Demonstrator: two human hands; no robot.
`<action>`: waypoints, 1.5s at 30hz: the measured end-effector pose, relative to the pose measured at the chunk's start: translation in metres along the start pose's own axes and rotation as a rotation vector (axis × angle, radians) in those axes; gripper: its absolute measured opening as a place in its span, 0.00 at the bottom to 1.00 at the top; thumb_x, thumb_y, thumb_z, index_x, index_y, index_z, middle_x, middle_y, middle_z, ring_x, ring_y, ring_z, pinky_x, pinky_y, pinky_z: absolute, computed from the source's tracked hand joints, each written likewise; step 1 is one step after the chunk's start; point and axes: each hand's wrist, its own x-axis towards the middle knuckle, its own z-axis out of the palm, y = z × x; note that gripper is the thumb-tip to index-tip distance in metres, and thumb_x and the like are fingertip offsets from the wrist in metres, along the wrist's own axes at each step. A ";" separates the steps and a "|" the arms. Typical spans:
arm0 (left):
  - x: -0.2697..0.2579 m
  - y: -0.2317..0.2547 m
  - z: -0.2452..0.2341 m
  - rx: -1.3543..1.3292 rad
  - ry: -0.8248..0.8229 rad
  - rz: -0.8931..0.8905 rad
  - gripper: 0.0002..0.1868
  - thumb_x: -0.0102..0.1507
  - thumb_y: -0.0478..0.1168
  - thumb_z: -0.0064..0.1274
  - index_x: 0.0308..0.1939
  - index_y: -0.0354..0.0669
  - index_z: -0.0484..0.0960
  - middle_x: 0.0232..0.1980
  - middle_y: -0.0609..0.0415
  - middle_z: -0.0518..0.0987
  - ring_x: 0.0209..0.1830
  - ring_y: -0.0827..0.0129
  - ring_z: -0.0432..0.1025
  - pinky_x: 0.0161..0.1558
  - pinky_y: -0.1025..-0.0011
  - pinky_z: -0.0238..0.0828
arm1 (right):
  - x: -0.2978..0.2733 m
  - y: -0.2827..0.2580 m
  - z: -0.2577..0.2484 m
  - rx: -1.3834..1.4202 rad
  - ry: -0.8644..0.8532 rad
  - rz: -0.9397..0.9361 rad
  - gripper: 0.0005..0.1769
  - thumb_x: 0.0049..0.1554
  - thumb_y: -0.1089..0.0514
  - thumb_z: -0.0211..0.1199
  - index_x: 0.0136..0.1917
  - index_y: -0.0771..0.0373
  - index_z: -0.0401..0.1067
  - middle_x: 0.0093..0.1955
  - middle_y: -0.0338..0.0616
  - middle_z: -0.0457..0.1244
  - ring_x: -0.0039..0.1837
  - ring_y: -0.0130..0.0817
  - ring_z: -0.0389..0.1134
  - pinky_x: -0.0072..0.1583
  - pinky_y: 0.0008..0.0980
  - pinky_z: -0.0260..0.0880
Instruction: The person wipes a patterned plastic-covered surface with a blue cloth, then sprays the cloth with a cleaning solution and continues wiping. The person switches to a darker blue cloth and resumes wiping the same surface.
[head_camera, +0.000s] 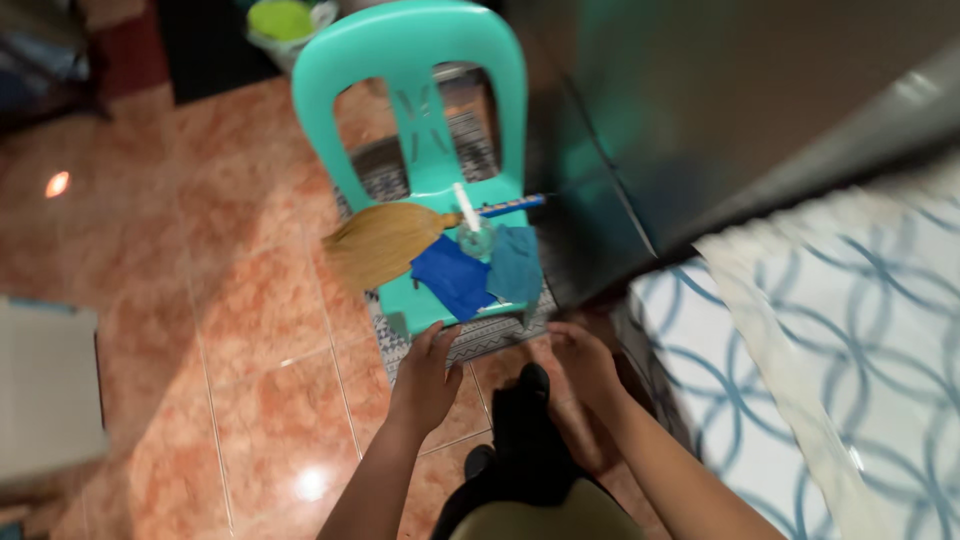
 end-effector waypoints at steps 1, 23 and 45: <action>0.005 -0.006 0.003 -0.026 0.036 0.014 0.28 0.59 0.39 0.56 0.65 0.48 0.72 0.68 0.43 0.71 0.66 0.48 0.68 0.65 0.56 0.68 | 0.025 0.015 0.008 0.039 -0.011 0.081 0.20 0.57 0.55 0.61 0.63 0.58 0.73 0.59 0.50 0.67 0.60 0.45 0.69 0.61 0.41 0.69; 0.258 -0.147 0.180 -0.346 0.157 -0.169 0.56 0.54 0.49 0.70 0.76 0.32 0.52 0.74 0.30 0.61 0.75 0.38 0.57 0.70 0.52 0.57 | 0.276 0.086 0.098 -0.338 0.219 0.310 0.25 0.53 0.46 0.71 0.60 0.57 0.74 0.66 0.50 0.60 0.68 0.51 0.63 0.67 0.46 0.65; 0.292 -0.109 0.109 -0.518 0.171 0.072 0.36 0.55 0.37 0.60 0.68 0.40 0.70 0.58 0.36 0.75 0.53 0.44 0.74 0.51 0.59 0.76 | 0.293 0.105 0.091 0.423 0.132 0.330 0.28 0.60 0.55 0.58 0.73 0.60 0.65 0.65 0.64 0.63 0.59 0.58 0.67 0.61 0.60 0.66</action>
